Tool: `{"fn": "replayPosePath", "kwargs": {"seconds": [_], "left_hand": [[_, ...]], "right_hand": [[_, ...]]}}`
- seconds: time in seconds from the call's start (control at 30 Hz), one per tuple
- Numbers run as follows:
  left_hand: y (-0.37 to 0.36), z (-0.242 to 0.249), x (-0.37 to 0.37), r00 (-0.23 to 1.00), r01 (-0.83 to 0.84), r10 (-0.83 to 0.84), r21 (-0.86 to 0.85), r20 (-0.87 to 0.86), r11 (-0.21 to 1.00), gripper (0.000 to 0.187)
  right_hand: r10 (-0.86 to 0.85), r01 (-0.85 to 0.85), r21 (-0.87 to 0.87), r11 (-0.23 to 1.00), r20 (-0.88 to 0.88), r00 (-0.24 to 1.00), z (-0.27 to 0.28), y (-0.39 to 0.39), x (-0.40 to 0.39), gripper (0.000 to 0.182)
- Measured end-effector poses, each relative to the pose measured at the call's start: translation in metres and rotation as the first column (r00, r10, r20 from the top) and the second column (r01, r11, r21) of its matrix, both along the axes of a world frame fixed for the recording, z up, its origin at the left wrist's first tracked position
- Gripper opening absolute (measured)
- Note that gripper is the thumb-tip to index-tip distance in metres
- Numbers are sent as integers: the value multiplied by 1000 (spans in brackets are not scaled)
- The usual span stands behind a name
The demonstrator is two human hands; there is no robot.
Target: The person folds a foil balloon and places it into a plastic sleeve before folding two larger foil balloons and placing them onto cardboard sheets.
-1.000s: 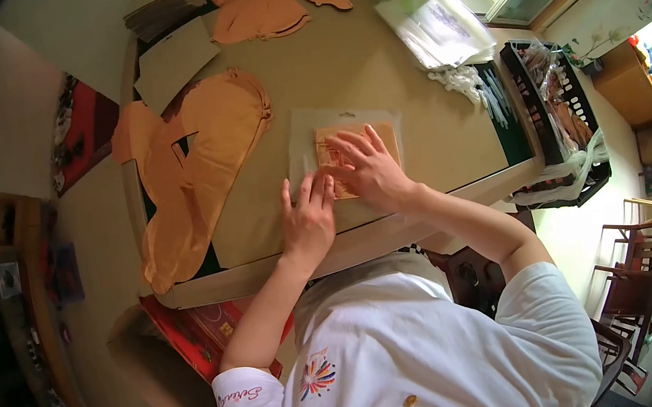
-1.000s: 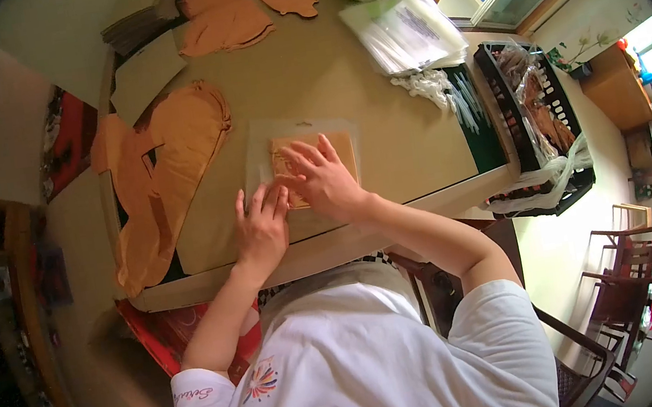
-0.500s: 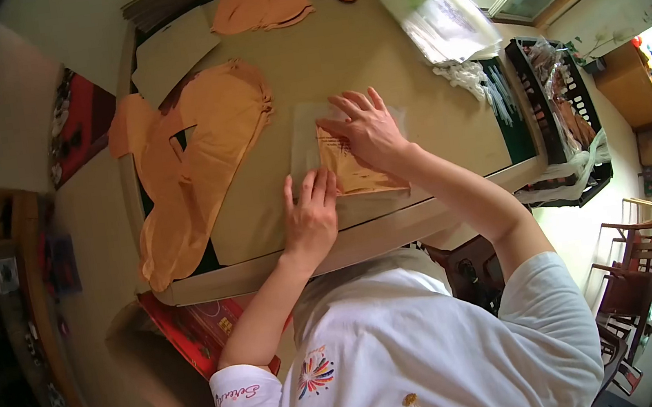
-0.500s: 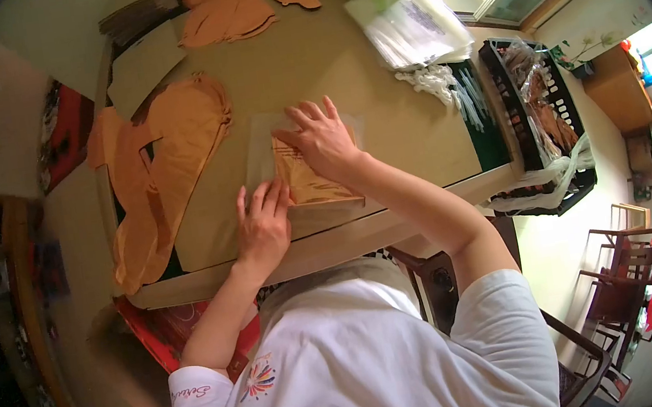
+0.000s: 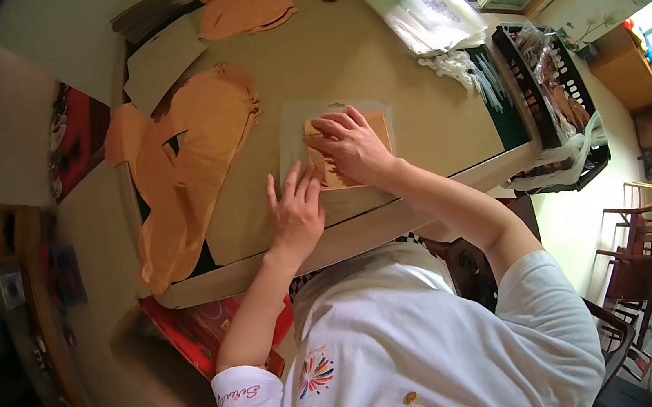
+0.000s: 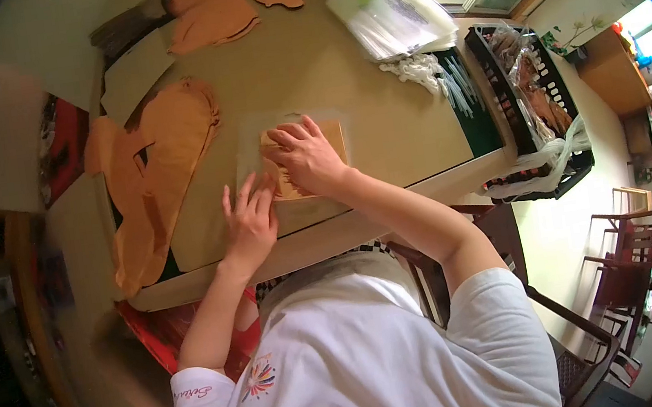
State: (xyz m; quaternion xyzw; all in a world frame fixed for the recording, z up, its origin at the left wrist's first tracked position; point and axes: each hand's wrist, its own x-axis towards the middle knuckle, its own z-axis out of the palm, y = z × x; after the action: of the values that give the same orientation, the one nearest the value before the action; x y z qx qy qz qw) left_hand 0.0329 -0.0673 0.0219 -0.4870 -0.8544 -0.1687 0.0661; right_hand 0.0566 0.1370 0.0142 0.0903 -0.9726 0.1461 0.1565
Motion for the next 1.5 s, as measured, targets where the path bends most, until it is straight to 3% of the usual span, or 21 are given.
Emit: {"fn": "replayPosePath", "kwargs": {"seconds": [0.27, 0.47, 0.8, 1.07, 1.17, 1.27, 1.5], "left_hand": [[-24, 5, 7, 997, 11, -13, -25, -70, 1000, 42], [-16, 15, 9, 998, -25, 31, 117, -51, 993, 38], [-5, 10, 20, 997, -1, -4, -71, -81, 997, 47], [-11, -7, 23, 986, 1, -9, -48, -165, 999, 44], [-11, -5, 32, 991, -45, 40, -42, -125, 998, 50], [-9, -8, 34, 992, -68, 66, -13, -104, 998, 50], [-2, -4, 39, 989, -81, 79, -12, -125, 997, 42]], "right_hand": [[1, -1, -4, 1000, -19, 1000, 0, -1, 0, 45], [-5, 4, -10, 1000, -43, 999, -3, -3, 0, 41], [-24, 23, -20, 1000, -41, 999, -3, -5, -2, 42], [5, -3, 64, 998, -37, 999, 3, -1, 2, 41], [58, -57, 5, 998, -86, 995, -7, 0, -5, 40], [56, -49, 82, 995, -93, 994, -4, -1, -7, 36], [234, -228, 63, 972, -139, 962, -1, 10, -23, 33]]}}
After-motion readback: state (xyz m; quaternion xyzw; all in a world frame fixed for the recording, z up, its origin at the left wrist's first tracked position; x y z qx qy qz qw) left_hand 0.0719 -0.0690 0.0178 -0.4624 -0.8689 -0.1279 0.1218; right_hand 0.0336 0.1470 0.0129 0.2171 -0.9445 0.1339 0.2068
